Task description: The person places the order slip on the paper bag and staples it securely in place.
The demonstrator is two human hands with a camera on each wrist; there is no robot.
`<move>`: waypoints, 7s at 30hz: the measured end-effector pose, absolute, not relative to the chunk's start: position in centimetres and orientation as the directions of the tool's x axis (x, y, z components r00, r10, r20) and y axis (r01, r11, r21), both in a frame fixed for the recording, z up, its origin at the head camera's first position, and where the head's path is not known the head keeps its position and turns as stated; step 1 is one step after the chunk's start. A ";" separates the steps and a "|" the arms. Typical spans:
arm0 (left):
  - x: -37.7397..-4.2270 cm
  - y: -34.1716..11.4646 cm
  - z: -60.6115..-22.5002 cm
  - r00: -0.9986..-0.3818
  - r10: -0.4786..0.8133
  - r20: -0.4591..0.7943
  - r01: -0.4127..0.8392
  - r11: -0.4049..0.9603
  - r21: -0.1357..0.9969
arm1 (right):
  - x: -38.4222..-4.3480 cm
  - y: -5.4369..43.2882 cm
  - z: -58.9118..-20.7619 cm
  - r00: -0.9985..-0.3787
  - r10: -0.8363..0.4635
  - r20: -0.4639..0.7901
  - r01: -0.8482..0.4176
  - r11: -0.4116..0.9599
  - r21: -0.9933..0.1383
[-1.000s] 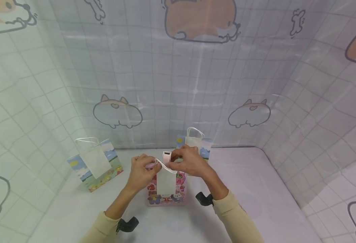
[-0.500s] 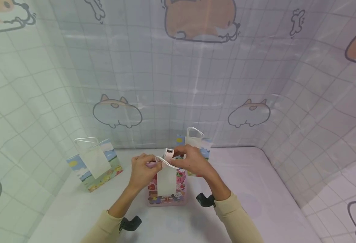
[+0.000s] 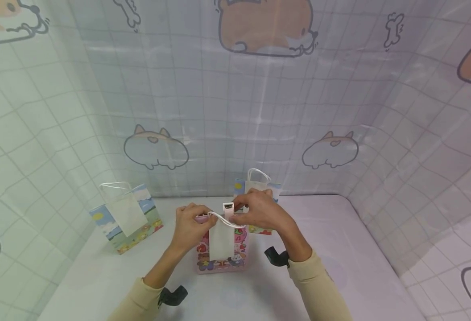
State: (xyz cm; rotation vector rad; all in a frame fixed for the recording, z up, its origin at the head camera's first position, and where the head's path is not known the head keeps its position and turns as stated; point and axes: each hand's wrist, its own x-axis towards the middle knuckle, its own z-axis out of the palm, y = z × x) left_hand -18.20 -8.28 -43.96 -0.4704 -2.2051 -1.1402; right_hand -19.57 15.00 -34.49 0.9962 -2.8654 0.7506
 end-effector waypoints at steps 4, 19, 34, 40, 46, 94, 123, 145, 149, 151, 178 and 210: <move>-18.3 -8.3 -44.0 -0.748 0.045 0.662 0.565 0.565 0.601 | -19.6 14.6 -34.7 -0.791 -0.584 0.185 -0.597 0.668 -0.444; -18.2 -9.0 -43.7 -0.756 0.117 0.644 0.575 0.587 0.570 | -20.0 13.4 -36.1 -0.796 -0.581 0.171 -0.551 0.579 -0.601; -18.6 -9.0 -43.7 -0.765 0.117 0.633 0.569 0.584 0.579 | -20.4 15.3 -35.2 -0.855 -0.298 0.425 -0.504 0.283 -0.816; -18.8 -9.1 -43.8 -0.769 0.119 0.628 0.566 0.583 0.582 | -20.7 17.2 -34.9 -0.724 -0.497 0.479 -0.415 -0.241 -0.877; -18.7 -9.0 -43.7 -0.783 0.124 0.609 0.560 0.567 0.604 | -20.4 18.3 -35.1 -0.472 -0.852 0.225 -0.389 -0.027 -0.921; -19.0 -11.3 -43.1 -0.819 0.318 0.477 0.573 0.454 0.682 | -20.2 18.3 -36.7 -0.603 -0.785 0.141 -0.457 0.196 -0.868; -19.8 -11.2 -43.3 -0.790 0.248 0.561 0.609 0.416 0.675 | -21.3 20.4 -35.5 -0.676 -0.583 0.451 -0.511 -0.071 -0.857; -20.0 -10.9 -43.2 -0.871 0.212 0.442 0.489 0.443 0.751 | -23.3 13.7 -36.1 -0.807 -0.579 0.118 -0.400 0.388 -0.830; -20.0 -10.9 -43.2 -0.861 0.213 0.462 0.507 0.425 0.750 | -23.0 13.3 -36.1 -0.803 -0.588 0.095 -0.402 0.417 -0.815; -20.1 -10.9 -43.2 -0.859 0.209 0.468 0.511 0.412 0.755 | -22.9 13.1 -36.0 -0.805 -0.587 0.088 -0.401 0.430 -0.809; -19.9 -10.8 -42.9 -0.845 0.222 0.486 0.534 0.395 0.748 | -22.2 13.4 -35.7 -0.763 -0.642 0.080 -0.491 0.494 -0.717; -20.0 -10.7 -42.9 -0.856 0.227 0.465 0.517 0.409 0.752 | -21.8 13.9 -36.5 -0.784 -0.593 0.184 -0.566 0.561 -0.604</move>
